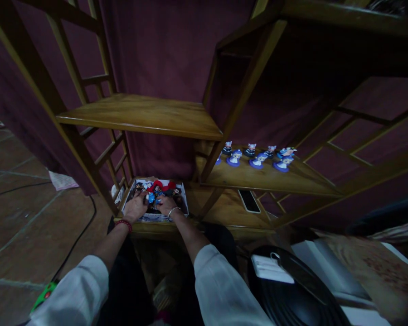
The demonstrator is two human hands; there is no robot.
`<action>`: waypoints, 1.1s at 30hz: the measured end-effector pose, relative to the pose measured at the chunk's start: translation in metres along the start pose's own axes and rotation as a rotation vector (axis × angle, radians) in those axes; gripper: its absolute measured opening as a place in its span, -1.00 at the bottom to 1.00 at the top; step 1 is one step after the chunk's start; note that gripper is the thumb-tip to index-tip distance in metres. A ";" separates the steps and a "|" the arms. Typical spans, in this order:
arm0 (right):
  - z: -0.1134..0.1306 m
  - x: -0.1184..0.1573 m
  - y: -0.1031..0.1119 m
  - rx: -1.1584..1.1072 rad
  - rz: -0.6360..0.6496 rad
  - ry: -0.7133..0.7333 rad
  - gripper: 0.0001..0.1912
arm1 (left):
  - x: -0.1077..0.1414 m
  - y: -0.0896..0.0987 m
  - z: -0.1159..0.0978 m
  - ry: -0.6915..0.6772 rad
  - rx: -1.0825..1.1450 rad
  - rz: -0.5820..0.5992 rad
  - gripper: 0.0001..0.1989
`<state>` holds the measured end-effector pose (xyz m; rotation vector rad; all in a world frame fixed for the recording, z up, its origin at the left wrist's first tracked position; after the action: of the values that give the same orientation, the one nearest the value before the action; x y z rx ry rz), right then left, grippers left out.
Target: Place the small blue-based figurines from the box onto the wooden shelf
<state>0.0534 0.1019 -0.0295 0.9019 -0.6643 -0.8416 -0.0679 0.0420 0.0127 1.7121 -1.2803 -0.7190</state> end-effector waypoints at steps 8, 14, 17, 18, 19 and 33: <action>0.003 0.004 0.004 -0.009 -0.017 0.004 -0.68 | -0.008 -0.003 0.007 0.099 0.084 0.127 -0.60; 0.007 0.008 0.013 -0.022 -0.039 0.043 -0.65 | -0.008 -0.009 -0.002 0.081 0.107 0.154 -0.61; 0.006 0.010 0.016 -0.017 -0.046 0.021 -0.65 | -0.007 -0.013 -0.006 0.021 0.041 0.175 -0.61; 0.006 0.010 0.016 -0.012 -0.049 0.016 -0.66 | -0.007 -0.013 -0.007 0.003 0.038 0.178 -0.61; 0.006 0.010 0.016 -0.003 -0.050 0.008 -0.68 | -0.007 -0.014 -0.007 -0.011 0.047 0.180 -0.60; 0.006 0.016 0.025 0.124 -0.082 -0.077 -0.76 | -0.013 -0.018 0.000 -0.031 0.128 0.208 -0.66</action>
<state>0.0648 0.0949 -0.0024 1.0173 -0.7574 -0.9195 -0.0632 0.0560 -0.0041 1.6421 -1.5282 -0.5534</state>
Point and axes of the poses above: each hand's wrist, its own x-axis away from the middle knuckle, its own y-axis out of the back of the hand, z = x × y, the point moved 5 cm from there along -x, towards the middle knuckle, and after that the axes turned 10 degrees about x, right-handed, at the moved point
